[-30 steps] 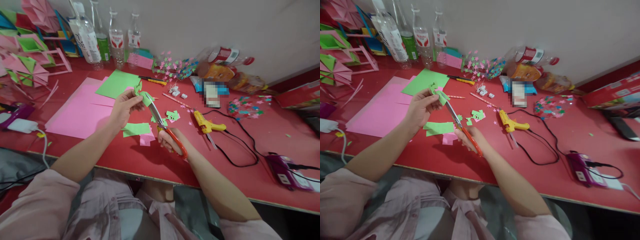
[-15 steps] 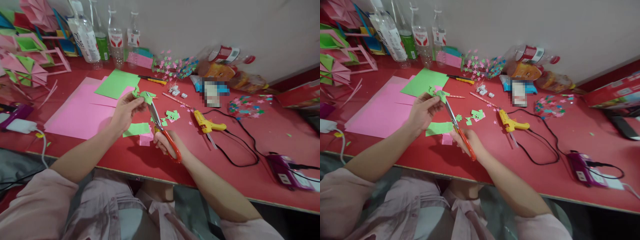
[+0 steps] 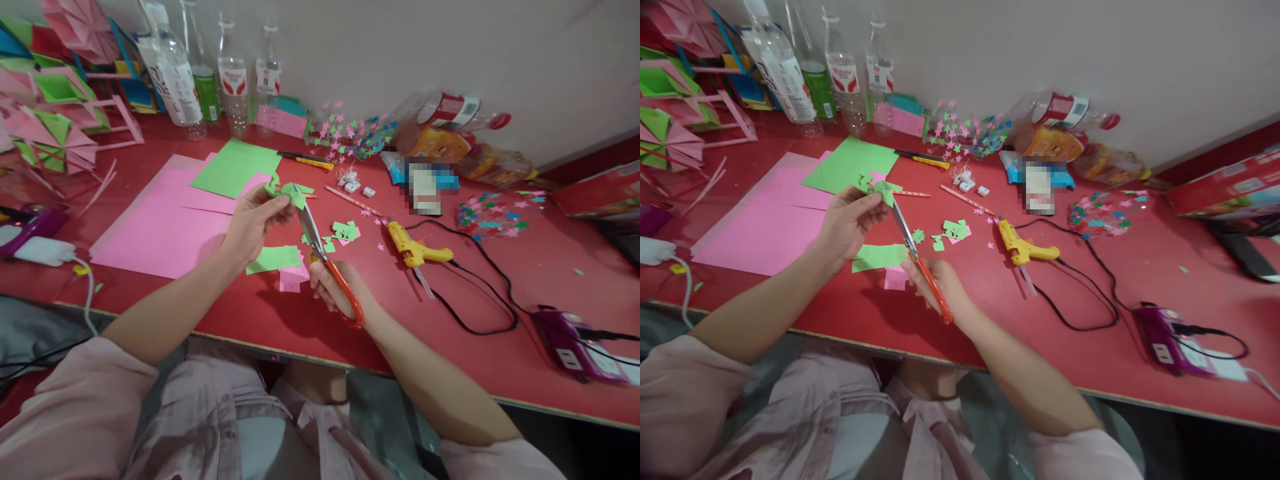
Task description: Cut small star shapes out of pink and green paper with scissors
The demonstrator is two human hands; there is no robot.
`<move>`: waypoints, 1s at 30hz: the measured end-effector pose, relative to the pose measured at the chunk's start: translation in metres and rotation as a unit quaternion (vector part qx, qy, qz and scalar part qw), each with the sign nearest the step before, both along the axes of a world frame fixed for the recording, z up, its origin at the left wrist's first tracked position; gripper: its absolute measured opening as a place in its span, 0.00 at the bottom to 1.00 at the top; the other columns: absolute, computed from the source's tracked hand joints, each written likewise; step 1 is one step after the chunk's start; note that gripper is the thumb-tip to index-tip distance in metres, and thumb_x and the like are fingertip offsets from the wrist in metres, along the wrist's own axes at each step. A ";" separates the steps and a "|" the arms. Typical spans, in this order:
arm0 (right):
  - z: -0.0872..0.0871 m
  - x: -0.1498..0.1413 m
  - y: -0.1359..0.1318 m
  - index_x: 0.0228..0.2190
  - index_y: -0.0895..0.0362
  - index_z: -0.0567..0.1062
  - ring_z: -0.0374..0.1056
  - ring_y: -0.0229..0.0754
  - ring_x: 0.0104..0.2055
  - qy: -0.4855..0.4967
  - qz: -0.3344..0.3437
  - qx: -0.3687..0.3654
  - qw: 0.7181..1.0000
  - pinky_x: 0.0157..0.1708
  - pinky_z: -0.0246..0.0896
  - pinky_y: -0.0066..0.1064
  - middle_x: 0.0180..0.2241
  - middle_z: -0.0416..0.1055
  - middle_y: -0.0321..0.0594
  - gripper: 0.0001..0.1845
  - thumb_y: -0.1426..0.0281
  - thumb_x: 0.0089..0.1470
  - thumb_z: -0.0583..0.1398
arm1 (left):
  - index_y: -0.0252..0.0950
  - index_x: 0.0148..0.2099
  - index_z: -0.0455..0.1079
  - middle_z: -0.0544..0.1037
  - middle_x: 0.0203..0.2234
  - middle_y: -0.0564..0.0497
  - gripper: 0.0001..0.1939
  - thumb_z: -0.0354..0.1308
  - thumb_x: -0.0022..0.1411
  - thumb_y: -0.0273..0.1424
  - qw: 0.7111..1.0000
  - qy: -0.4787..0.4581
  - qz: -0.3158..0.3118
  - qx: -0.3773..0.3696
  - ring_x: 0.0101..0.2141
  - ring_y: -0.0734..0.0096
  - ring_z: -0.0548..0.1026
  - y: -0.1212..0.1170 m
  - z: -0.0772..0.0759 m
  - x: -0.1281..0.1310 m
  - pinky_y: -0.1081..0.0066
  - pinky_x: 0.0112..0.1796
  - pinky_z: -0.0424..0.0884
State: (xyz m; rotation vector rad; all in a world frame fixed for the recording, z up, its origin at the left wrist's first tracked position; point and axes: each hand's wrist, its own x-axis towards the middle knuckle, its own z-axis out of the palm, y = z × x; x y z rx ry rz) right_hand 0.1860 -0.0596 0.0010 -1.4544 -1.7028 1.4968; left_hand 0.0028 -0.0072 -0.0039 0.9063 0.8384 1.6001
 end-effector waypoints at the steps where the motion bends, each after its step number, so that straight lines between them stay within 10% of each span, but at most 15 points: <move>1: 0.000 0.000 0.000 0.20 0.54 0.65 0.54 0.32 0.11 -0.004 -0.001 0.002 1.000 0.13 0.54 0.26 0.09 0.53 0.27 0.30 0.40 0.49 0.56 | 0.37 0.29 0.67 0.75 0.20 0.59 0.09 0.66 0.52 0.30 1.000 0.002 -0.001 -0.003 0.23 0.82 0.75 0.000 0.000 0.000 0.78 0.27 0.71; 30: 0.002 0.002 0.008 0.18 0.54 0.62 0.55 0.32 0.12 -0.034 -0.013 0.002 0.999 0.11 0.50 0.25 0.12 0.56 0.30 0.30 0.40 0.45 0.60 | 0.36 0.29 0.66 0.74 0.18 0.57 0.06 0.61 0.52 0.31 0.999 0.019 -0.031 -0.028 0.20 0.80 0.73 0.001 0.010 -0.008 0.76 0.26 0.70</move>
